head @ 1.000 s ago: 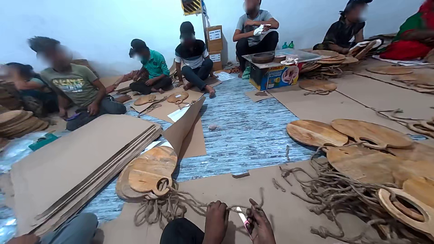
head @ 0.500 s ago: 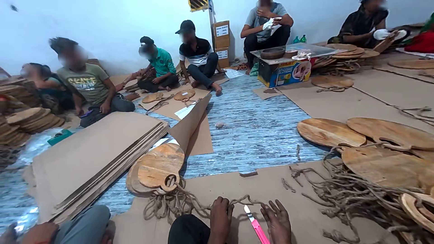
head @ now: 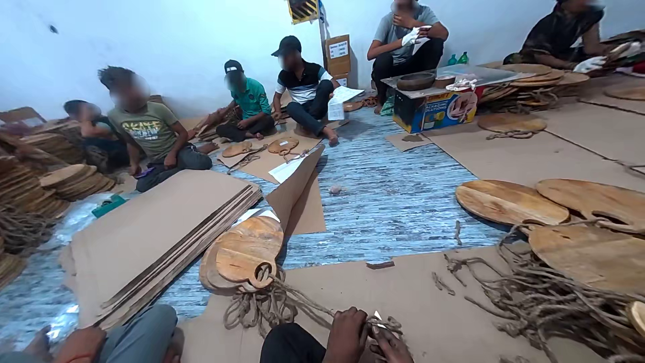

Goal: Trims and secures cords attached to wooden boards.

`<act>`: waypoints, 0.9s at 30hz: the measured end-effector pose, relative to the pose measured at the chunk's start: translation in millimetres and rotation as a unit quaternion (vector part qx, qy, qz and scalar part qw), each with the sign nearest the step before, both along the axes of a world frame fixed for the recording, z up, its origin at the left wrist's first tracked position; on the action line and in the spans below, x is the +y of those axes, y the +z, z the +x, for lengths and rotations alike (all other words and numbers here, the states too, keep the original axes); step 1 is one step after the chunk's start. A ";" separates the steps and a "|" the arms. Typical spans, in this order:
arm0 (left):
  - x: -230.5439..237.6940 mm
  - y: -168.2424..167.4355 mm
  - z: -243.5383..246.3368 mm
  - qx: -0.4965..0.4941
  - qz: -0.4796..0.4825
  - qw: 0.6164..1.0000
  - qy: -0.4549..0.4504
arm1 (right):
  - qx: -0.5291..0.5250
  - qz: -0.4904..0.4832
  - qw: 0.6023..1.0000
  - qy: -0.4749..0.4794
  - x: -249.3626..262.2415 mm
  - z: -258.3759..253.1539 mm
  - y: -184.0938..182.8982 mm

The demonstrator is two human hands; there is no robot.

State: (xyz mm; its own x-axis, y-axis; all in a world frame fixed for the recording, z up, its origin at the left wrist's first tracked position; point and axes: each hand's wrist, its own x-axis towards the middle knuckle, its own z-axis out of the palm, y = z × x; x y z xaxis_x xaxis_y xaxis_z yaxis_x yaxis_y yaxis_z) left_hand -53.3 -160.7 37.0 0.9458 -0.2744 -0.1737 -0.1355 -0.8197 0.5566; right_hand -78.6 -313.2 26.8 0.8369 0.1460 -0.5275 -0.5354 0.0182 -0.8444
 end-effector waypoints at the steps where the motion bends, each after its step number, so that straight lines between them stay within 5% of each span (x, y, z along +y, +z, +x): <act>1: -0.8 -0.9 0.7 -0.002 0.006 1.000 -0.002 | 0.002 0.002 1.000 -0.012 -1.1 1.1 1.6; 14: -0.4 3.0 -3.5 0.002 0.019 1.000 -0.022 | 0.019 0.158 0.972 -0.173 -0.1 6.2 13.1; 27: 1.4 -2.1 -2.9 0.013 0.018 1.000 -0.021 | 0.023 0.201 0.962 -0.182 5.8 6.6 8.5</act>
State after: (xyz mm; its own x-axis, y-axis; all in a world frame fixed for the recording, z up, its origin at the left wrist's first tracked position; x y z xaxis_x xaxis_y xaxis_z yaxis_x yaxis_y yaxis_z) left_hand -56.2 -159.3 34.9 0.9288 -0.3064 -0.2085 -0.1554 -0.8327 0.5315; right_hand -72.1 -307.3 35.3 0.8483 0.0473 -0.5274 -0.4685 0.5312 -0.7059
